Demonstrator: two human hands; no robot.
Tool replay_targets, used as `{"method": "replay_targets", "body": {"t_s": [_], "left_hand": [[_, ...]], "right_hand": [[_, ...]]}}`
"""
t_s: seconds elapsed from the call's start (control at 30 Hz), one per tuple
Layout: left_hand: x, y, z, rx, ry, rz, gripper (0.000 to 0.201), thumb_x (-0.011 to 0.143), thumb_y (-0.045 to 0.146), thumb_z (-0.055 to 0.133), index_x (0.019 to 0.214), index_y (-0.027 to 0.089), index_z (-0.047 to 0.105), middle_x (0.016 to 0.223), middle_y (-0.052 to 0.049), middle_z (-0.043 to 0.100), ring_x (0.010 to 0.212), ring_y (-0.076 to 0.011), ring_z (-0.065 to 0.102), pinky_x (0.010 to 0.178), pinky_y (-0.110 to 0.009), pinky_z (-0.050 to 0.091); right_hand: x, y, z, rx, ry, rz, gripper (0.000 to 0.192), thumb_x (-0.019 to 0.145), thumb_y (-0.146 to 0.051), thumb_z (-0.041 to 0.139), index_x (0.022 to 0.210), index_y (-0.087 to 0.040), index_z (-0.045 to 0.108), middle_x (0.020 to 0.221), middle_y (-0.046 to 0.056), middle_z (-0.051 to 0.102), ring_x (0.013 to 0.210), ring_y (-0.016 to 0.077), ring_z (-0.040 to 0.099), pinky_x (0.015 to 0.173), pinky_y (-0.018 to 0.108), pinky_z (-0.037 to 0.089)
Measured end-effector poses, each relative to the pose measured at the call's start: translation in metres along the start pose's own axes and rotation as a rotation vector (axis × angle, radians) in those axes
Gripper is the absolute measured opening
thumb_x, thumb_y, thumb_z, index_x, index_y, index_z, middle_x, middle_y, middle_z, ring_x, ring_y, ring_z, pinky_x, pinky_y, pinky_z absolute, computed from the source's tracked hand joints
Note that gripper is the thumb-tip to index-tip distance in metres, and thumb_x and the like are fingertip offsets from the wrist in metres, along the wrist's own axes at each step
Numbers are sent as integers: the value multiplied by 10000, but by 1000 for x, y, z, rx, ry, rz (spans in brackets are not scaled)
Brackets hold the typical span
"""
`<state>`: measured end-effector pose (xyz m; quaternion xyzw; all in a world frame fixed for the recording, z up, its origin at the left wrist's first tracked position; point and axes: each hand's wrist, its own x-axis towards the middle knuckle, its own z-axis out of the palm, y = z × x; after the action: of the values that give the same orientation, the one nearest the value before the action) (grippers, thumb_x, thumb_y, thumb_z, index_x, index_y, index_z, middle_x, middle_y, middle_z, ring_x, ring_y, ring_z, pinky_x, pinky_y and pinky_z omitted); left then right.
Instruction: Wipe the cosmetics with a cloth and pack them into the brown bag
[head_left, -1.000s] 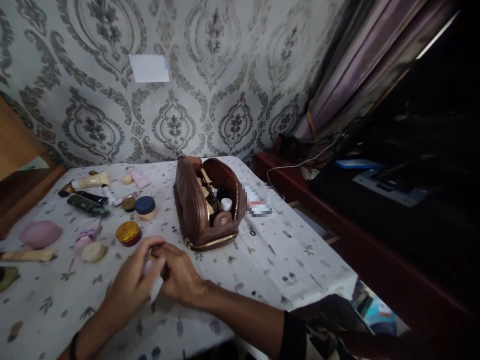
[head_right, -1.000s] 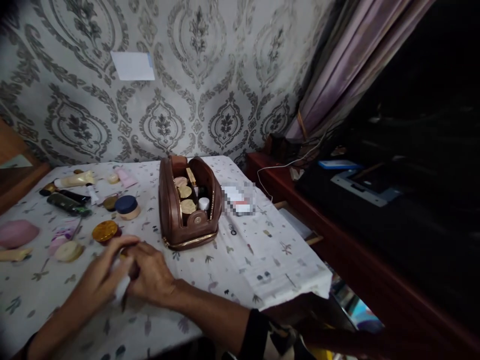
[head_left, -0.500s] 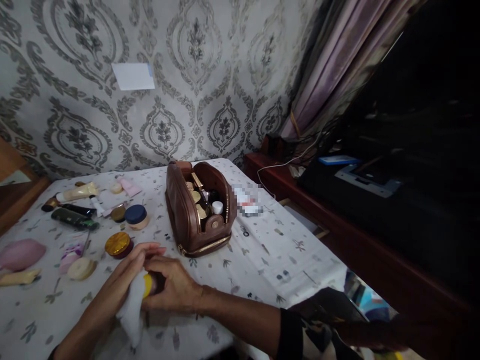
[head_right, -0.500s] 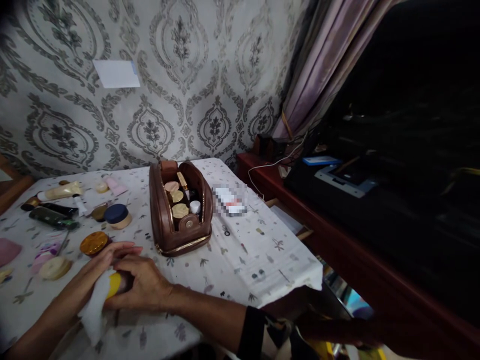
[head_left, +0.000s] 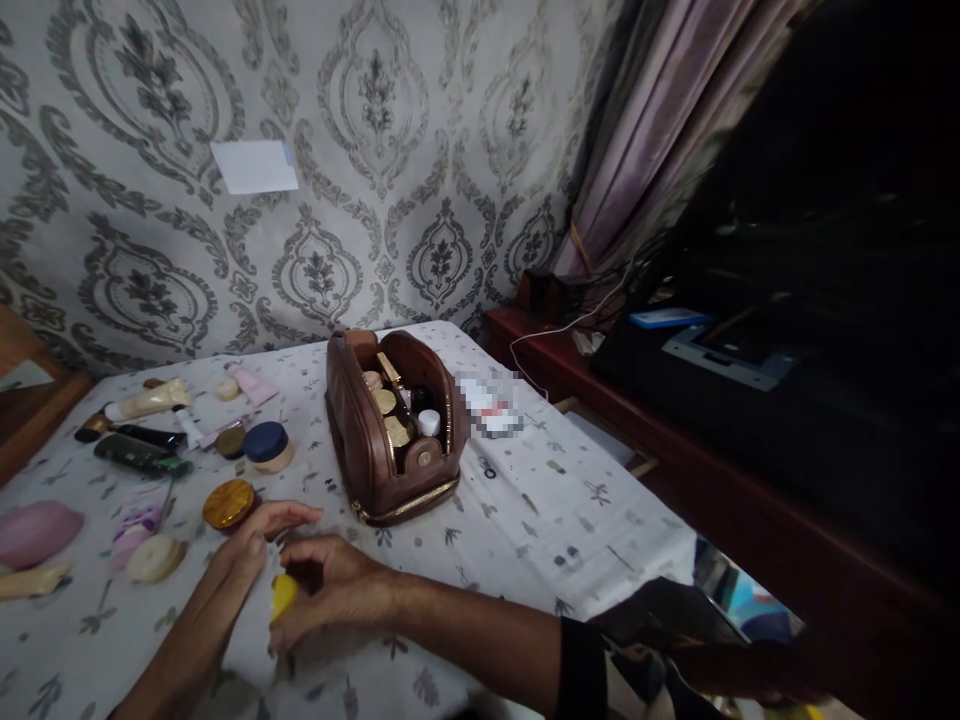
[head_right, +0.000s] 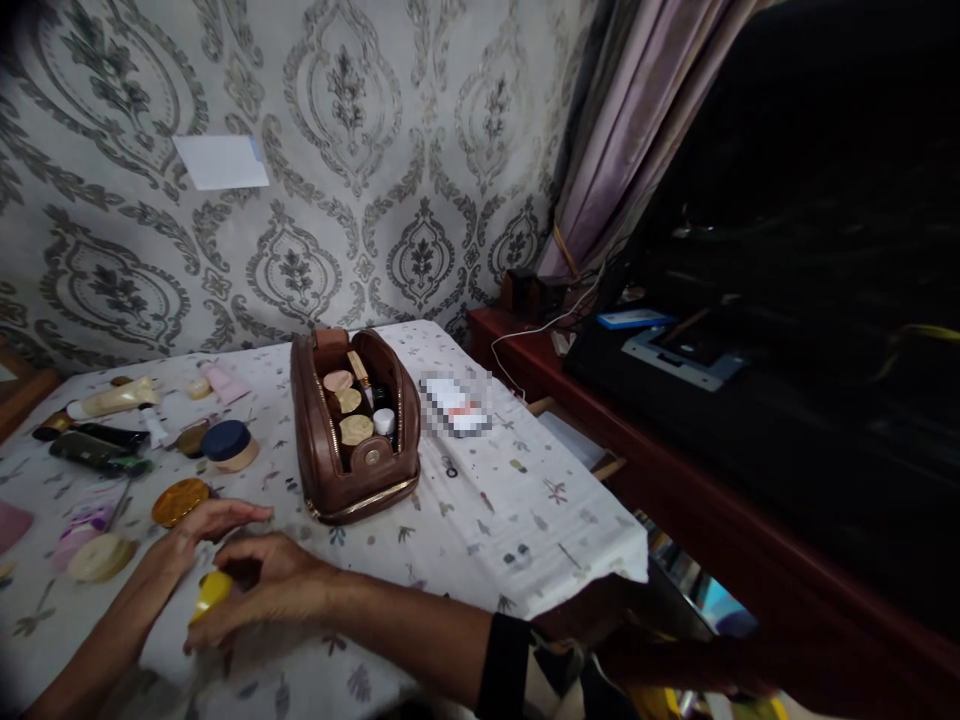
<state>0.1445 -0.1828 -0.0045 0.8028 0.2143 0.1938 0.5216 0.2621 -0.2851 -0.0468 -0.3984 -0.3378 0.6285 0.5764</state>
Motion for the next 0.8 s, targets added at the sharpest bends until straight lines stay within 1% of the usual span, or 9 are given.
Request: {"method": "replay_targets", "body": {"t_s": [0.07,0.13,0.23,0.3,0.37,0.47,0.57,0.67,0.8], "left_hand": [[2,1,1,-16,13,6,596,909,646,325,1057,204,696,1133,-118,703,1126,-327,619,1019,-474,477],[5,1,3,-16,49,-1,617,888,678,330,1023,201,699,1109,-115,711,1094,-319,630,998,-451,487],[8,-2,5,-14,169,-32,631,854,723,336,940,210,693,1014,-107,726,992,-306,654,916,-427,519],[8,-5,8,-12,253,-27,597,862,706,359,980,211,671,1024,-105,719,989,-297,652,899,-417,519],[5,-8,13,-19,309,27,558,871,683,399,1061,213,631,1083,-104,702,1028,-286,642,899,-401,516],[-2,-12,24,-57,362,99,536,883,661,420,1158,224,564,1172,-102,662,1083,-274,624,899,-384,511],[-8,-17,31,-7,379,98,501,911,611,410,1233,239,504,1274,-96,597,1161,-270,577,970,-396,461],[-9,-25,27,144,370,69,504,899,598,428,1239,234,505,1222,-88,609,1140,-277,573,978,-414,440],[-5,-23,9,322,415,19,529,847,624,470,1181,221,549,1077,-82,646,1020,-293,611,883,-419,471]], "right_hand": [[-3,-5,2,64,-10,63,622,270,-417,940,731,-171,603,754,-44,614,647,99,560,643,231,444],[-5,-9,5,117,44,62,628,241,-380,949,726,-160,615,750,-48,616,654,85,544,656,220,419],[-4,-13,7,226,146,23,637,216,-340,960,740,-150,652,706,-55,614,636,78,517,649,225,385],[-1,-13,7,328,190,-13,634,221,-334,965,752,-146,673,698,-49,627,628,81,524,650,232,381],[1,-14,6,420,201,-41,604,253,-323,968,755,-143,684,701,-41,645,619,80,537,652,233,381],[1,-18,6,490,194,-32,567,293,-300,969,759,-134,694,665,-41,649,567,66,529,626,224,378],[-1,-23,6,530,193,-3,591,324,-295,972,828,-128,713,696,-32,669,576,65,553,637,222,400],[-1,-25,6,566,214,22,650,304,-274,978,879,-130,714,786,-13,700,647,86,604,685,236,430],[2,-23,5,565,241,12,599,331,-263,978,843,-122,700,731,-23,681,619,75,583,680,229,428]]}}
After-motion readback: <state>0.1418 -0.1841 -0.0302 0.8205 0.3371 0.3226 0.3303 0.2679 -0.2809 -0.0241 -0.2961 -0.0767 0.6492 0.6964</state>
